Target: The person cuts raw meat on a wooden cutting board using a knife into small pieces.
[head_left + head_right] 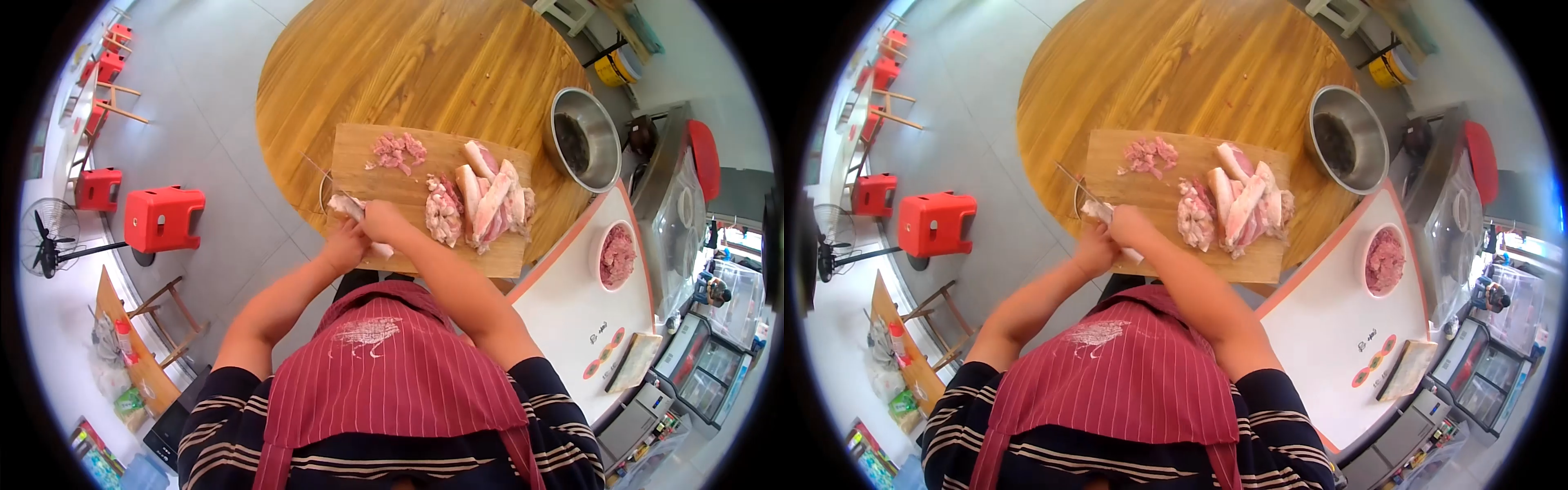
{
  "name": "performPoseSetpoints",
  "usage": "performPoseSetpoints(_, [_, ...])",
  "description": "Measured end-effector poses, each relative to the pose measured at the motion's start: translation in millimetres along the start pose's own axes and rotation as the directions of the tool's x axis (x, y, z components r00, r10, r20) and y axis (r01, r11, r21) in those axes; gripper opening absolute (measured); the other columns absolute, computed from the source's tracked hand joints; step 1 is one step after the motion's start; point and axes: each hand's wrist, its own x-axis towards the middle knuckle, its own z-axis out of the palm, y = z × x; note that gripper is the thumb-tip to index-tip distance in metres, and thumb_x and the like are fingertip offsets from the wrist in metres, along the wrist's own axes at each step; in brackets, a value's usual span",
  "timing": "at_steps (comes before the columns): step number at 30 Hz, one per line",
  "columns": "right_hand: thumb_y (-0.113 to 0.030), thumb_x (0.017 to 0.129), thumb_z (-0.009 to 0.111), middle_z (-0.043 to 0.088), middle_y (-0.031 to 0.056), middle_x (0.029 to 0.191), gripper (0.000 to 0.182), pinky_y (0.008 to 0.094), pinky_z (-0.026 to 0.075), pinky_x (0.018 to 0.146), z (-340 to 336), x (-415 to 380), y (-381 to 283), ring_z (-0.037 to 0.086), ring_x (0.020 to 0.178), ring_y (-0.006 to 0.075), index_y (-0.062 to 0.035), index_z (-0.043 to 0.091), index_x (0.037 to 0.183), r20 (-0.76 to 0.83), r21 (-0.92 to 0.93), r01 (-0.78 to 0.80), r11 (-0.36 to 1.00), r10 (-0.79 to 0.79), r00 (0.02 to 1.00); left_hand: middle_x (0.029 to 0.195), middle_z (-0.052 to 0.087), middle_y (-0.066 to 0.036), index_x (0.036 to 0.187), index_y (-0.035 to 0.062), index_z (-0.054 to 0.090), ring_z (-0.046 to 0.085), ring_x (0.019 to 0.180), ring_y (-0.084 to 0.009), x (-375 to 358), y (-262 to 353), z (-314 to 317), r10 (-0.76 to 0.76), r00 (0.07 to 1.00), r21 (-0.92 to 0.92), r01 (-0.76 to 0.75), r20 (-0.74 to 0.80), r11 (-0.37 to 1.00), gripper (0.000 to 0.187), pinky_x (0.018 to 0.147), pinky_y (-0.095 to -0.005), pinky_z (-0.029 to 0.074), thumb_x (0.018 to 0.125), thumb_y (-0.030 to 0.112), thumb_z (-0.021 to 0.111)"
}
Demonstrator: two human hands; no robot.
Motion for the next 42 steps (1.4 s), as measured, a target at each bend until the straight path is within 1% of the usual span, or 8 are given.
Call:
performPoseSetpoints(9, [-0.025,0.076,0.06,0.064,0.0246,0.077,0.029,0.0421,0.051,0.067,-44,10,13,0.064,0.073,0.0363,0.0028,0.066,0.079,0.243,0.149,-0.155,0.977,0.116,0.963,0.089,0.057,-0.007,0.095,0.0115,0.062,0.052,0.087,-0.0284,-49,1,-44,-0.1,0.993,-0.331,0.072,-0.068,0.941,0.027,0.076,-0.0406,0.041,0.068,0.009,0.066])
performPoseSetpoints(11, [-0.026,0.076,0.06,0.064,0.0221,0.072,0.029,0.0419,0.05,0.066,-40,19,19,0.063,0.069,0.0343,0.0016,0.066,0.079,-0.017,-0.027,0.083,0.996,-0.083,0.996,0.086,0.057,-0.008,0.093,0.01,0.061,0.052,0.084,-0.0292,-50,-1,-58,-0.2,0.963,-0.422,0.108,-0.178,0.9,0.024,0.074,-0.0403,0.041,0.069,0.009,0.066])
performPoseSetpoints(17, [-0.026,0.077,0.059,0.062,0.0192,0.068,0.029,0.0406,0.047,0.061,-104,1,-26,0.061,0.066,0.0326,0.0021,0.063,0.082,-0.131,0.157,0.028,0.987,-0.007,0.991,0.073,0.055,-0.009,0.087,0.0055,0.059,0.052,0.074,-0.0294,-10,13,-89,-0.458,0.85,-0.265,0.393,-0.26,0.881,0.019,0.07,-0.0429,0.04,0.072,0.016,0.067])
performPoseSetpoints(26, [-0.025,0.082,0.06,0.06,0.0137,0.065,0.03,0.0359,0.044,0.058,-117,-127,21,0.057,0.06,0.0229,0.0022,0.061,0.094,-0.349,0.304,-0.105,0.947,0.214,0.912,0.09,0.057,-0.007,0.086,0.0112,0.061,0.057,0.088,-0.0267,47,31,-11,0.051,0.998,-0.346,-0.038,0.027,0.938,0.016,0.078,-0.0385,0.044,0.071,0.015,0.066])
performPoseSetpoints(28, [-0.024,0.082,0.06,0.059,0.0127,0.064,0.029,0.0351,0.044,0.058,-97,-155,55,0.056,0.059,0.0203,0.0025,0.061,0.092,-0.342,0.36,-0.181,0.915,0.31,0.887,0.096,0.057,-0.005,0.088,0.0126,0.061,0.056,0.095,-0.026,58,12,-5,0.067,0.993,-0.138,-0.081,-0.1,0.987,0.016,0.079,-0.0387,0.045,0.072,0.012,0.063])
performPoseSetpoints(33, [-0.022,0.083,0.059,0.053,0.0079,0.057,0.025,0.0331,0.043,0.052,-62,-220,80,0.055,0.054,0.0157,0.0021,0.059,0.087,-0.308,0.456,-0.352,0.818,0.516,0.8,0.104,0.06,-0.006,0.092,0.0127,0.064,0.059,0.093,-0.027,81,-11,-17,0.218,0.942,0.11,-0.252,0.254,0.961,0.019,0.076,-0.041,0.047,0.073,0.014,0.061])
performPoseSetpoints(35, [-0.023,0.083,0.059,0.052,0.0066,0.056,0.024,0.0324,0.043,0.05,-52,-239,76,0.054,0.052,0.0145,0.0014,0.059,0.086,-0.293,0.54,-0.355,0.763,0.566,0.771,0.097,0.063,-0.01,0.088,0.0113,0.064,0.061,0.089,-0.0301,100,-16,-25,0.037,0.856,0.106,-0.106,0.515,0.989,0.015,0.073,-0.0424,0.048,0.074,0.015,0.059])
performPoseSetpoints(42, [-0.026,0.083,0.06,0.054,0.0071,0.057,0.025,0.0329,0.044,0.049,-35,-265,59,0.054,0.05,0.0153,-0.0006,0.06,0.088,-0.228,0.601,-0.423,0.678,0.653,0.722,0.09,0.063,-0.013,0.084,0.0079,0.062,0.06,0.086,-0.0333,137,-48,-86,-0.358,0.928,-0.164,0.371,0.101,0.914,0.014,0.072,-0.0418,0.049,0.076,0.019,0.062])
